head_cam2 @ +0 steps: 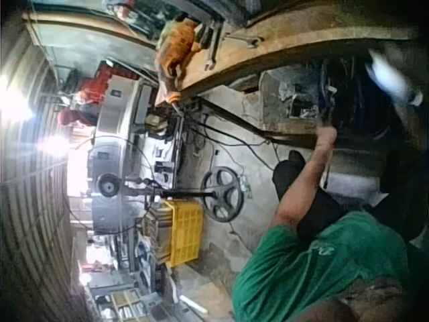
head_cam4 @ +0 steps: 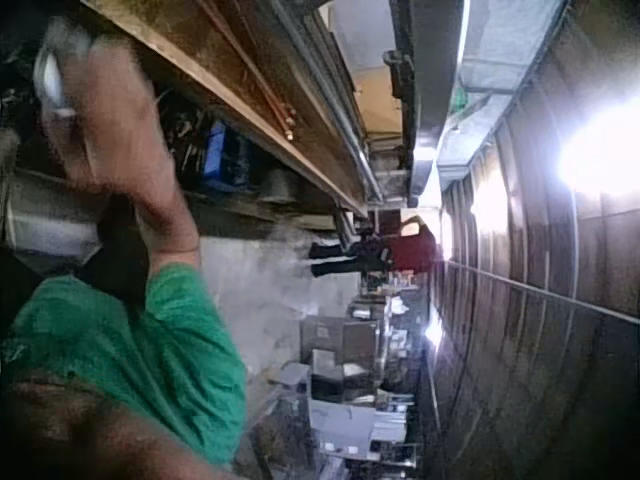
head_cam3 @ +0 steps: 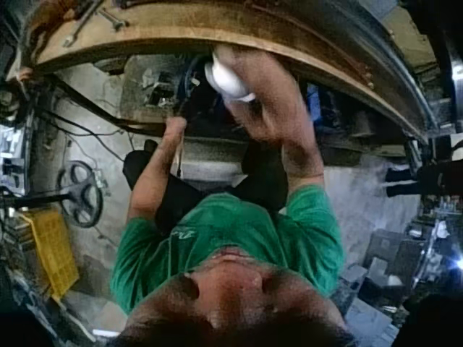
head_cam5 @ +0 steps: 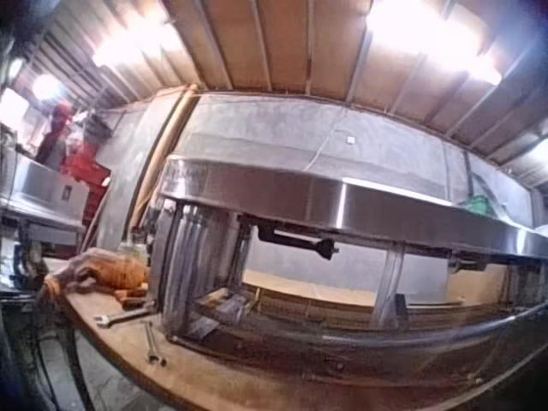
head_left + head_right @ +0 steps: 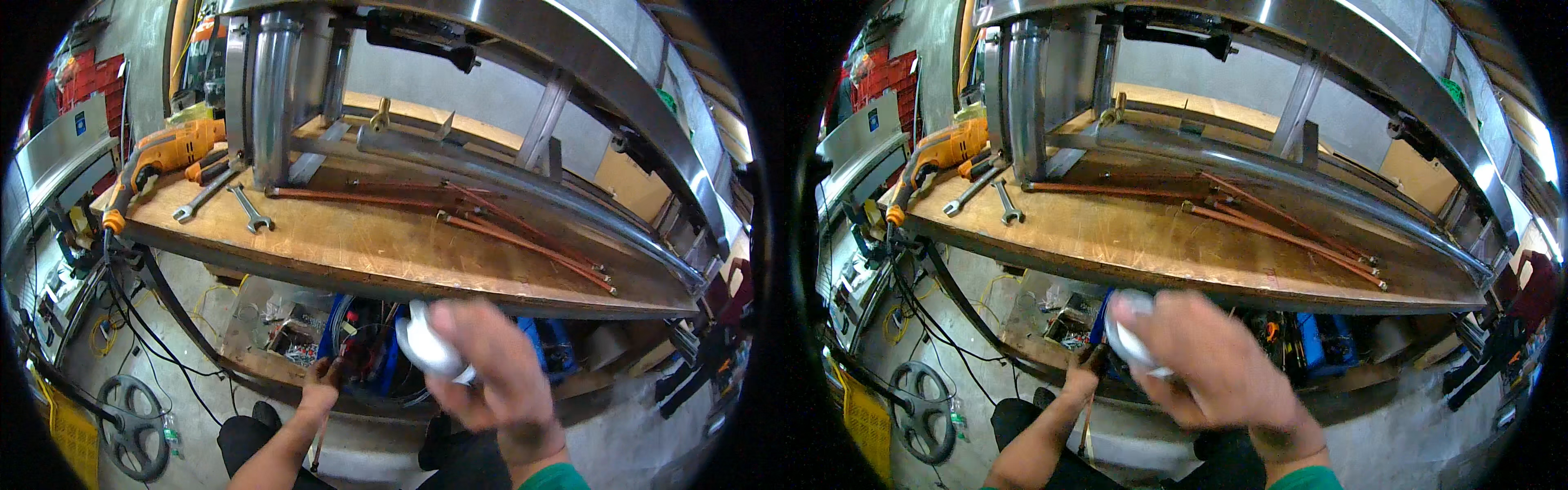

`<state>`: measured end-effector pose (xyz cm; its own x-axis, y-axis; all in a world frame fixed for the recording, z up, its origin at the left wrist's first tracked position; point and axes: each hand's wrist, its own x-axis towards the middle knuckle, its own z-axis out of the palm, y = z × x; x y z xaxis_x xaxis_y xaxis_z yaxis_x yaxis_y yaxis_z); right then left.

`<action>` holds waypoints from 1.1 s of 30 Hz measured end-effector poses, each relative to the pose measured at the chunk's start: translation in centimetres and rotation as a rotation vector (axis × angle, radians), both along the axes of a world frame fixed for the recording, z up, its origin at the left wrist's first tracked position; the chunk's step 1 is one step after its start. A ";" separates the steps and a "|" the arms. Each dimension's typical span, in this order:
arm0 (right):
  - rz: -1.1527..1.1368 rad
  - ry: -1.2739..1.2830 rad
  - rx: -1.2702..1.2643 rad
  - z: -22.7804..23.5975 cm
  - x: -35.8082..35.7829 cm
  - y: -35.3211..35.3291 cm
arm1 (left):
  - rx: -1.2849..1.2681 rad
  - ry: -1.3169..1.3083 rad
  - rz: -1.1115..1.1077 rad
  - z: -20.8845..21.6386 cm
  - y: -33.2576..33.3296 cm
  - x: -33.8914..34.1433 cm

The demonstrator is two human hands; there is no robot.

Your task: The person sits under a workbench and repeatedly attaches small metal fittings to the ends of copper pipes. They handle each pipe one at a time, slide on a fitting, and place the finished pipe on the bench. The person also briefly opens a cardboard box under the bench and retrieves a roll of tape.

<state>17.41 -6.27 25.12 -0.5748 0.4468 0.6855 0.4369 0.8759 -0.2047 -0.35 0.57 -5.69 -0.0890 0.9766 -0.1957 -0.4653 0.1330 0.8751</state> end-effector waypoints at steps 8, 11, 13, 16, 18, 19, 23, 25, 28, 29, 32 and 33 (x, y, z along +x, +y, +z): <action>-0.338 -0.360 0.110 3.5 -1.7 8.2 | 0.109 0.275 -0.114 1.5 -0.6 -0.5; -0.388 -0.333 0.000 3.7 -2.4 7.7 | 0.053 0.262 -0.092 0.6 -0.9 -1.6; -0.384 -0.317 0.075 3.1 -2.3 8.1 | 0.097 0.323 -0.094 0.7 -1.2 -2.2; -0.391 -0.342 0.024 3.2 -2.5 8.0 | 0.085 0.219 -0.162 1.9 -2.1 -2.5; -0.391 -0.366 -0.050 3.5 -2.4 7.9 | 0.091 0.261 -0.157 1.5 -2.3 -2.4; -0.348 -0.353 -0.019 3.6 -2.3 8.0 | 0.095 0.283 -0.154 1.3 -2.4 -2.3; -0.274 -0.246 0.205 3.3 -1.9 8.2 | 0.139 0.236 -0.124 1.0 -2.4 -1.8; -0.243 -0.149 0.332 3.0 -1.6 7.4 | 0.139 0.254 -0.148 1.4 -2.5 -2.0; -0.058 0.125 0.369 0.3 -1.0 4.0 | 0.093 0.307 -0.132 3.5 -3.5 -2.7; 0.013 0.179 0.213 -1.8 -1.0 2.3 | 0.059 0.256 -0.126 3.8 -3.8 -3.3; -0.050 0.144 -0.373 -12.1 -0.6 -0.6 | -0.059 0.029 -0.161 5.5 -4.1 -3.3; -0.180 0.058 -0.631 -15.9 -1.0 -1.3 | -0.038 -0.101 -0.164 5.5 -3.9 -2.8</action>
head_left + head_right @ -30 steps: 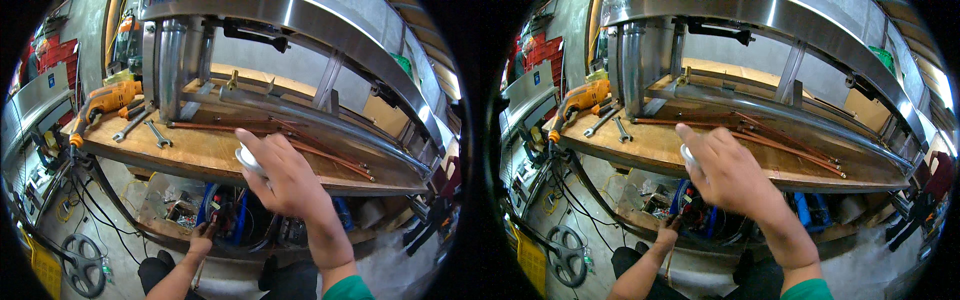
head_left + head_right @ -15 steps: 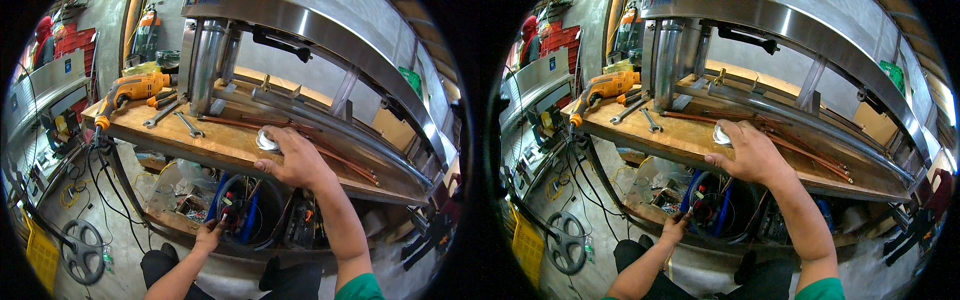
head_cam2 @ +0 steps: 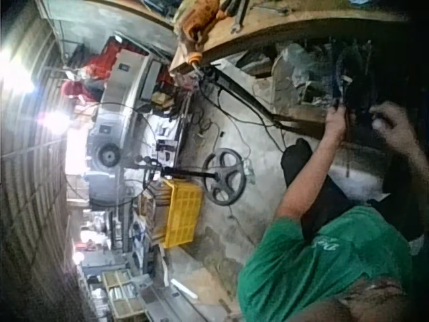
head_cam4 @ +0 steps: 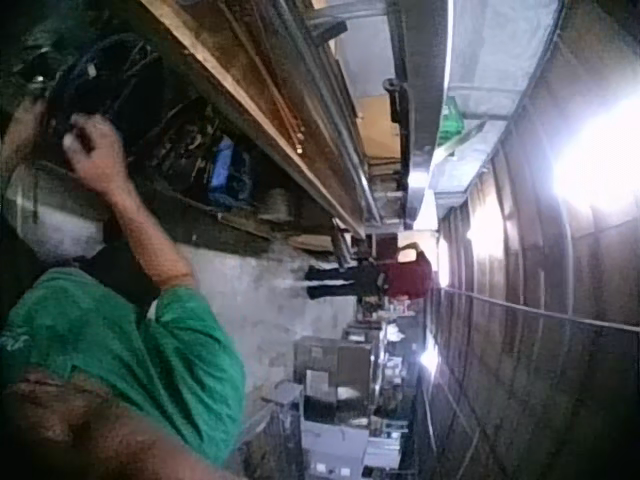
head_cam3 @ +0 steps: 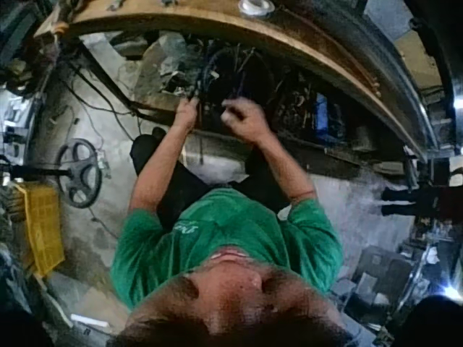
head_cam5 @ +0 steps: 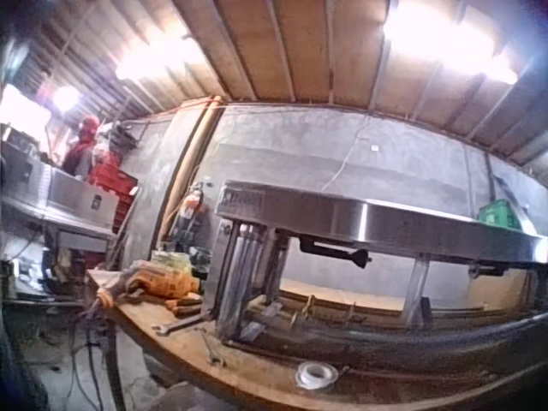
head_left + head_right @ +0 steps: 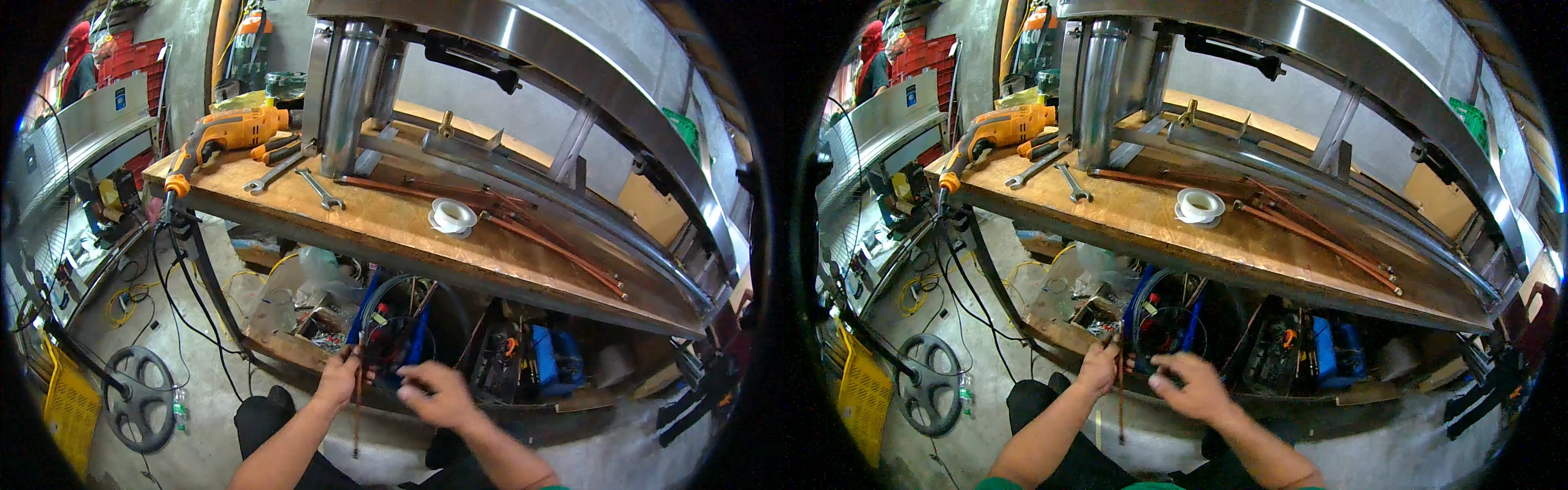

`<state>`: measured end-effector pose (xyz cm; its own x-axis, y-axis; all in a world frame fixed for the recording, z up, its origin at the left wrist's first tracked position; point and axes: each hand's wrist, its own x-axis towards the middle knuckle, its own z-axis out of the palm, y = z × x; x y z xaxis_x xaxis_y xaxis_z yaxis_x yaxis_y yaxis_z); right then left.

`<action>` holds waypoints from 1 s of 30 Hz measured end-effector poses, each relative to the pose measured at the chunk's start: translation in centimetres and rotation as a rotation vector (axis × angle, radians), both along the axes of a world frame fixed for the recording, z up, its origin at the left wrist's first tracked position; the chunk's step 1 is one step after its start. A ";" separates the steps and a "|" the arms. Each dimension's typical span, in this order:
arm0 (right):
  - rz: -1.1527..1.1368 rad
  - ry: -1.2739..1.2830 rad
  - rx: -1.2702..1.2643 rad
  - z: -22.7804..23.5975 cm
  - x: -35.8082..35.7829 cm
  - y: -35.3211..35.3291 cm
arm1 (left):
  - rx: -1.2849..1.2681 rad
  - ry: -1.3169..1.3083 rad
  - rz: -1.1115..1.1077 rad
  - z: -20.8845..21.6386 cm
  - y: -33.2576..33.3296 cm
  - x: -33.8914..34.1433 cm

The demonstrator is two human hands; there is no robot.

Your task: The person sits under a workbench and repeatedly attaches small metal fittings to the ends of copper pipes. They handle each pipe one at a time, slide on a fitting, and place the finished pipe on the bench. The person also briefly opens a cardboard box under the bench and retrieves a roll of tape.

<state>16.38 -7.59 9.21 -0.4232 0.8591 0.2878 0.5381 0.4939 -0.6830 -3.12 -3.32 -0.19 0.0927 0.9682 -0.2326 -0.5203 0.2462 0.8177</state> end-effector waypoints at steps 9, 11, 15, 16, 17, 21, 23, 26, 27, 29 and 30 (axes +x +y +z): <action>0.349 -0.019 -0.921 -17.7 -2.1 -4.9 | -0.135 -0.353 0.117 -3.5 1.7 -1.3; 0.358 -0.059 -0.895 -18.0 -1.7 -4.9 | -0.142 -0.345 0.084 -3.5 1.7 -0.5; 0.320 -0.089 -0.843 -17.3 -1.2 -4.2 | -0.181 -0.284 0.034 -3.8 2.0 1.0; 0.295 -0.083 -0.854 -17.1 -1.0 -4.1 | -0.184 -0.255 0.005 -3.9 1.8 1.4; 0.226 -0.038 -0.852 -17.6 -0.8 -3.8 | -0.187 -0.226 -0.024 -4.0 1.6 1.7; -0.091 0.121 -0.753 -16.7 0.0 -1.8 | 0.015 0.534 -0.313 -4.3 0.3 3.7; -0.258 0.272 -0.716 -15.7 1.2 -0.7 | 0.064 0.671 -0.380 -5.8 -0.6 4.8; -0.421 0.370 -0.657 -13.8 3.2 0.2 | -0.178 0.439 -0.526 -6.1 -2.1 6.2; -0.438 0.466 -0.568 -14.4 3.5 0.2 | -0.297 0.294 -0.578 -5.3 -2.8 6.7; -0.548 0.511 -0.486 -13.2 4.5 0.6 | -0.182 0.362 -0.685 -4.2 -3.8 7.0; -0.627 0.639 -0.474 -12.8 5.2 1.2 | -0.123 0.396 -0.735 -3.9 -4.3 7.2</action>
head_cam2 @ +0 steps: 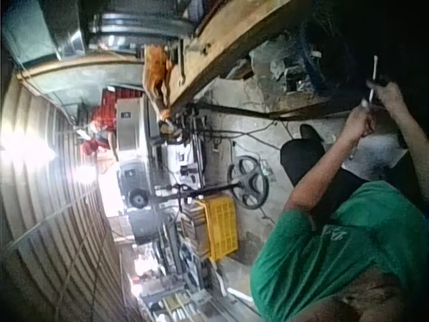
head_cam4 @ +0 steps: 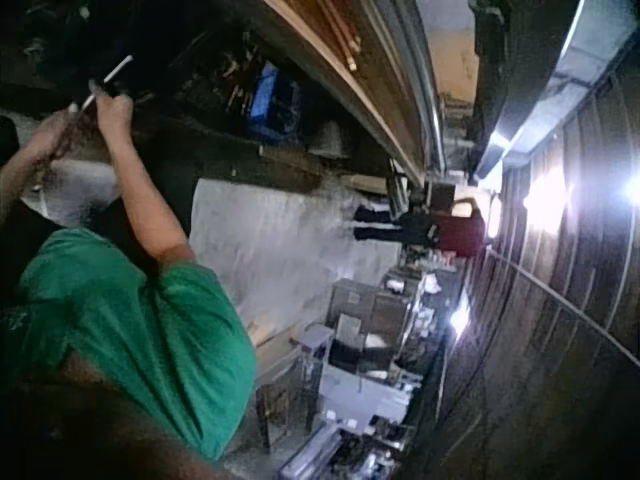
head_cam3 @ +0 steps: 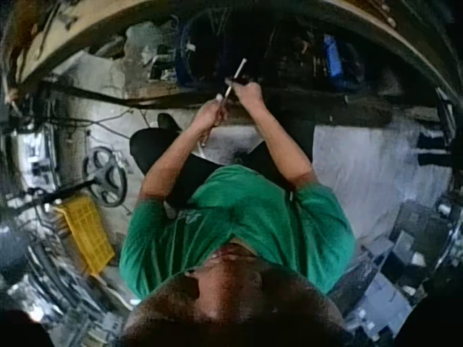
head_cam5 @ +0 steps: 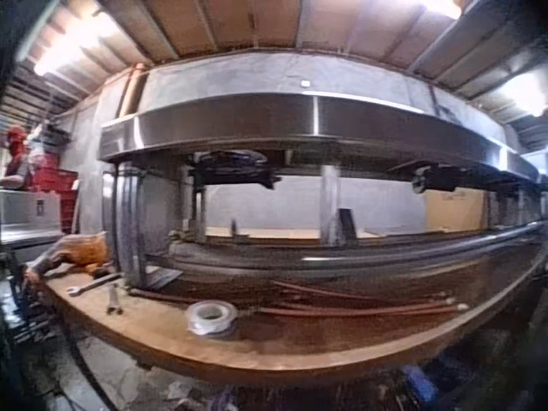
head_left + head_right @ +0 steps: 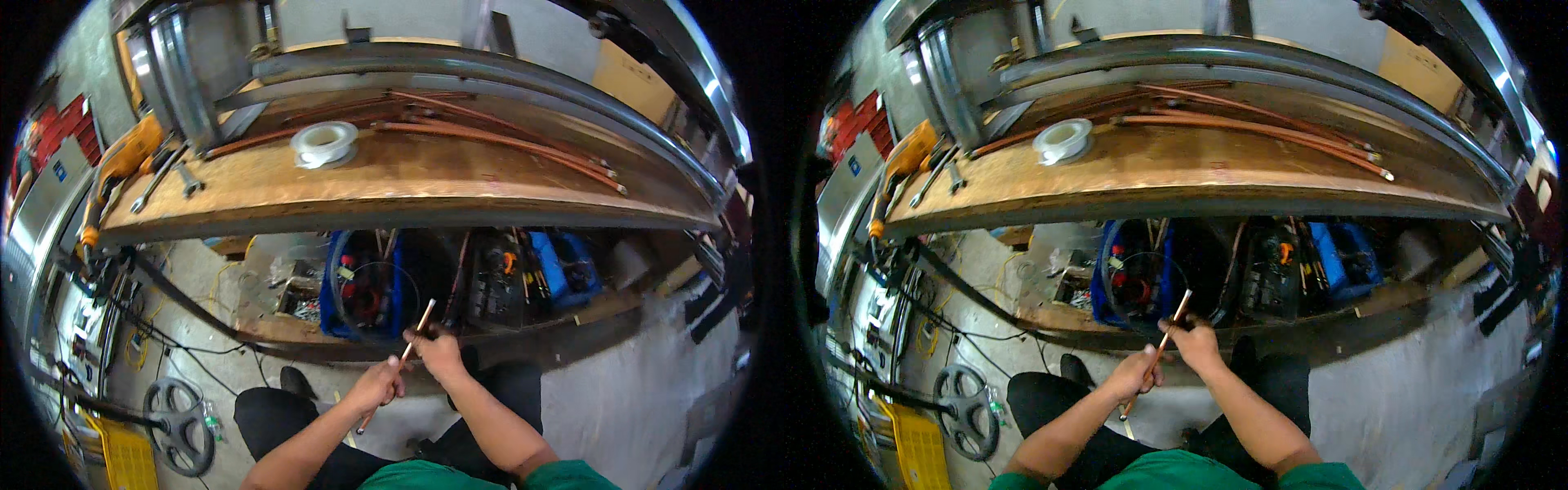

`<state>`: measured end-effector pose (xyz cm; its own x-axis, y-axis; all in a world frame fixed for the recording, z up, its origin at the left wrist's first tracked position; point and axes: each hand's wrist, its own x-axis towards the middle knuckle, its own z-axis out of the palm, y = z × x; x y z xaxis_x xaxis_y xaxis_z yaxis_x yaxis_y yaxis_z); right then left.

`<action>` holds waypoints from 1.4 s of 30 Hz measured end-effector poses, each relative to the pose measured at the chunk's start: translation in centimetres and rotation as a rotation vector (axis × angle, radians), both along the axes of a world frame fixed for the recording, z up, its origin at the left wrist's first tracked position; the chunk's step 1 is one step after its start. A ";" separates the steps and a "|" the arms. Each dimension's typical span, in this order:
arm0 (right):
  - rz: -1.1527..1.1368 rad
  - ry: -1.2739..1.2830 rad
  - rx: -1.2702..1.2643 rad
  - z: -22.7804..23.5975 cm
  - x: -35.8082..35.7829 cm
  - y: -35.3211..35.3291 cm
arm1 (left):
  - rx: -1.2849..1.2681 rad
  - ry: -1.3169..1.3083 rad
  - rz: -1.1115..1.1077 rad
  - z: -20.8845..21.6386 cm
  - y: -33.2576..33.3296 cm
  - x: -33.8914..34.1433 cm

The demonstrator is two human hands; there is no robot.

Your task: The person sits under a workbench and repeatedly attaches small metal fittings to the ends of copper pipes. They handle each pipe one at a time, slide on a fitting, and place the finished pipe on the bench. The person also briefly opens a cardboard box under the bench and retrieves a roll of tape.

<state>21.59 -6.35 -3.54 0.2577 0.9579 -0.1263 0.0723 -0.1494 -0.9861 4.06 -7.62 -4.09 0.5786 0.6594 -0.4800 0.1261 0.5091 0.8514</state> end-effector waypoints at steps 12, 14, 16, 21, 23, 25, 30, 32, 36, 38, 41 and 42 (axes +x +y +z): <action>-0.052 0.807 0.028 0.4 1.7 0.6 | 0.015 0.040 0.033 -0.6 -1.7 3.4; -0.126 0.890 -0.030 0.3 1.8 1.0 | 0.034 0.062 0.054 -0.3 -1.9 4.5; -0.213 0.937 -0.027 0.4 2.3 1.7 | -0.014 0.063 0.083 -0.2 -2.1 6.0; -0.329 0.898 0.066 0.4 3.7 2.1 | -0.024 -0.004 0.224 -1.1 -3.1 9.9; -0.358 0.909 0.122 0.1 4.3 1.9 | 0.050 0.040 0.189 -1.1 -3.0 10.4; -0.396 0.875 0.185 -0.2 4.6 1.6 | 0.080 0.048 0.151 -0.5 -2.7 10.5; -0.483 0.806 0.199 0.2 5.0 1.8 | 0.254 0.139 0.143 0.2 -3.4 11.1; -0.531 0.737 0.188 0.2 5.9 1.6 | 0.301 0.148 0.113 1.2 -4.1 11.8; -0.600 0.761 0.199 2.2 7.1 1.4 | 0.337 0.212 0.135 1.7 -4.5 13.1; -0.592 0.767 0.224 2.1 7.6 1.4 | 0.336 0.213 0.129 2.6 -4.6 13.6; -0.602 0.784 0.210 1.2 8.0 1.4 | 0.356 0.243 0.119 2.2 -5.1 13.8; -0.611 0.758 0.215 0.6 8.0 1.5 | 0.372 0.257 0.119 2.0 -5.2 13.8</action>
